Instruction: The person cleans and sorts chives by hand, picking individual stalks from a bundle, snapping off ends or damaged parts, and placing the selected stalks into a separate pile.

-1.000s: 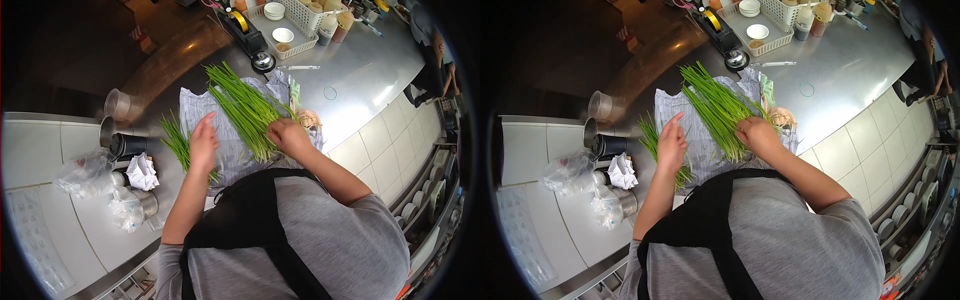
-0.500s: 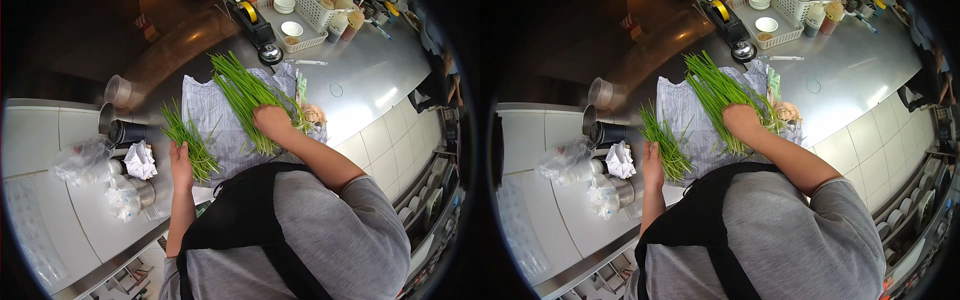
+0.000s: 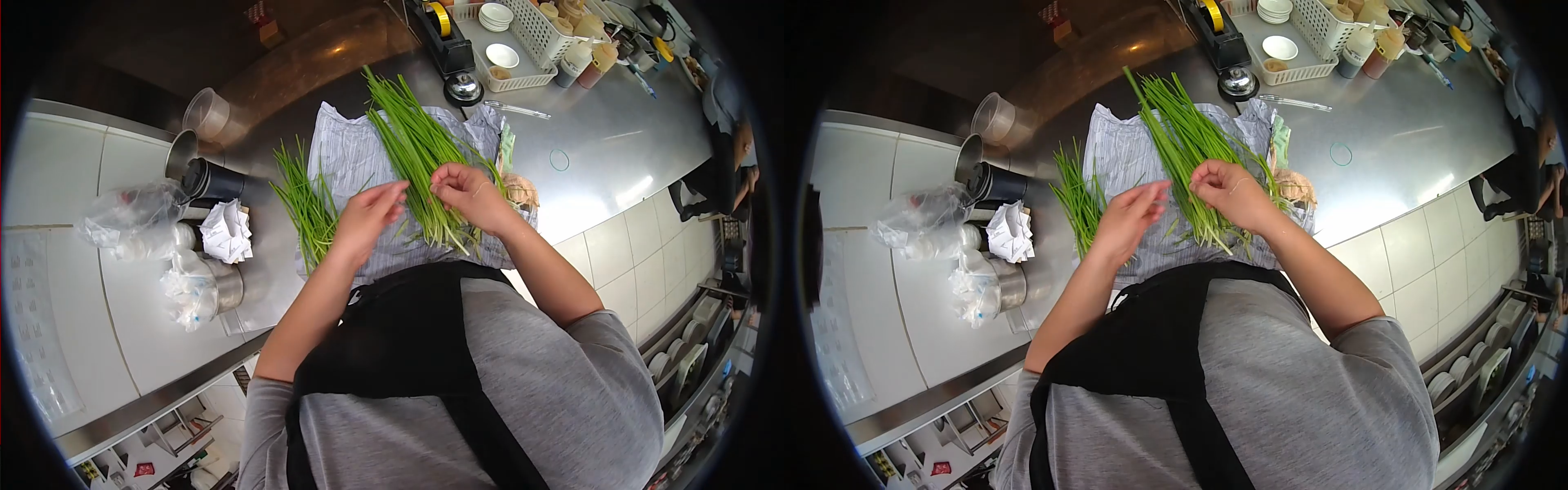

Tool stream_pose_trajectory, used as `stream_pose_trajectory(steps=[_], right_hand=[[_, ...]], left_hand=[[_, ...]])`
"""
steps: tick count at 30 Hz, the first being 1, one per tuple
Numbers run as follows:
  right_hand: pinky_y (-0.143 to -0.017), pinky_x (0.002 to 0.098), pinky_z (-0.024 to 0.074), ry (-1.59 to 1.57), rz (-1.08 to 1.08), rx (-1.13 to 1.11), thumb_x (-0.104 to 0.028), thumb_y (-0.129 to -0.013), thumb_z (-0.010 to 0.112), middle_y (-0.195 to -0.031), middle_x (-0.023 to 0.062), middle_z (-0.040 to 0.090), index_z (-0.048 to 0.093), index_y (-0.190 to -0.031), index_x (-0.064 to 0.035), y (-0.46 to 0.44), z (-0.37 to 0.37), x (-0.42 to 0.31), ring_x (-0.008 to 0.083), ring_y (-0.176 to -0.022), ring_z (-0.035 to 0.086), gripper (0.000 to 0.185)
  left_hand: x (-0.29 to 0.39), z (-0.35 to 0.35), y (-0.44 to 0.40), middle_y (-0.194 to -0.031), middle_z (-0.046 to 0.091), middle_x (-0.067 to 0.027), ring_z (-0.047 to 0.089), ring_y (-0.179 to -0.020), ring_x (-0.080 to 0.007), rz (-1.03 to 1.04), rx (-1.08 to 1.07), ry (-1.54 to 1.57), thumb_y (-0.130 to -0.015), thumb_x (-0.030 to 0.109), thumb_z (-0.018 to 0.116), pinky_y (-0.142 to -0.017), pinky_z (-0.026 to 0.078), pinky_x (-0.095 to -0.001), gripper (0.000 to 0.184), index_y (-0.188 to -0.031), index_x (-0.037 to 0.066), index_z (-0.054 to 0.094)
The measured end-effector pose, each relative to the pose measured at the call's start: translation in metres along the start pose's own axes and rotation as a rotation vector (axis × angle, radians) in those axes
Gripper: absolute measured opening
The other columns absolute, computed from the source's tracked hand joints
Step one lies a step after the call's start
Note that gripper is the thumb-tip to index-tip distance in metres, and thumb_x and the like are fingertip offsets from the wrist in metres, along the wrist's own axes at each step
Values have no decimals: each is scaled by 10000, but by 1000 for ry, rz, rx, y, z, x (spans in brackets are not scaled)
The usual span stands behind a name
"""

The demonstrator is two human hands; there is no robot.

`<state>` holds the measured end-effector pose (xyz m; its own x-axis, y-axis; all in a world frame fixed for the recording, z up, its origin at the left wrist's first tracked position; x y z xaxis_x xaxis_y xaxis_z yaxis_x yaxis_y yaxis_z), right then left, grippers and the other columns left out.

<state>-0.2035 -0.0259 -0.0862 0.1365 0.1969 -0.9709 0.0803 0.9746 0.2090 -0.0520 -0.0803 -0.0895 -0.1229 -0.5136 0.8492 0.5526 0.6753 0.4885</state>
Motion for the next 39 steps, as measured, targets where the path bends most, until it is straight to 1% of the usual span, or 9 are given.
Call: stream_pose_trajectory(steps=[4,7,9,22,25,31,33,36,39], right_hand=[[-684,201,447,-113,-29,-11,-71,-893,591,-810,-8,615,590,-992,-9,10,11,-3,47,-742,548,116],[-639,184,415,-174,2,17,-73,-894,599,-832,-31,587,596,-1013,-23,22,9,2,21,-706,495,130],[-637,181,415,-115,43,14,-78,-888,617,-848,-24,605,616,-1039,-20,30,5,9,16,-706,499,162],[-644,191,433,-242,116,164,-99,-898,623,-889,-11,647,630,-1024,-35,51,-3,18,34,-730,545,142],[-622,178,414,-299,126,222,-106,-908,609,-875,5,655,631,-1000,-46,55,-1,18,37,-703,537,112],[-575,178,395,-211,110,262,-108,-894,614,-822,12,642,630,-996,-19,62,20,5,33,-640,490,136],[-558,187,390,-157,112,267,-148,-892,618,-790,13,631,633,-984,-7,63,25,2,36,-621,481,169],[-528,175,355,-109,102,348,-196,-921,595,-774,-4,617,625,-1008,-37,58,27,1,24,-580,428,184],[-542,196,378,9,23,391,-245,-940,569,-729,-13,592,644,-951,-31,49,28,-10,36,-603,463,227]], left_hand=[[2,32,-14,-910,610,2,529,-766,-67,66,-105,47,-929,176,596,-712,448,-211,246,-1112,16,634],[11,37,-13,-942,618,-3,533,-785,-62,104,-60,0,-914,137,614,-729,453,-202,254,-1135,12,619],[22,32,-11,-853,622,18,528,-730,-43,190,17,98,-893,136,644,-683,450,-181,229,-1088,15,646],[7,45,1,-876,584,23,529,-771,-50,120,-138,-28,-873,52,639,-707,444,-191,373,-1239,77,573],[13,34,1,-877,572,16,516,-765,-50,170,-126,-17,-896,77,612,-690,430,-187,328,-1223,72,580],[7,42,-1,-758,475,53,408,-647,-25,-40,-277,322,-941,193,570,-580,347,-172,274,-1140,5,580],[12,48,-2,-677,405,78,322,-579,-13,11,-327,250,-938,206,582,-522,278,-186,267,-1110,2,590],[15,50,-1,-647,390,97,293,-553,-4,42,-298,134,-932,214,597,-507,253,-187,257,-1090,12,612],[9,53,-1,-652,385,103,292,-554,-6,15,-346,103,-923,222,614,-514,247,-187,254,-1067,14,631]])
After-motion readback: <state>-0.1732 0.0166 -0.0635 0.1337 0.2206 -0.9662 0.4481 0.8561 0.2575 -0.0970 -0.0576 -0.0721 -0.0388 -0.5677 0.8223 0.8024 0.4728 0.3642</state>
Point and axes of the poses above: each hand's wrist, its own y-axis away from the middle knuckle, its own z-axis out of the palm, x = y × z, the point moved 9 cm from there along -y, towards the middle knuckle
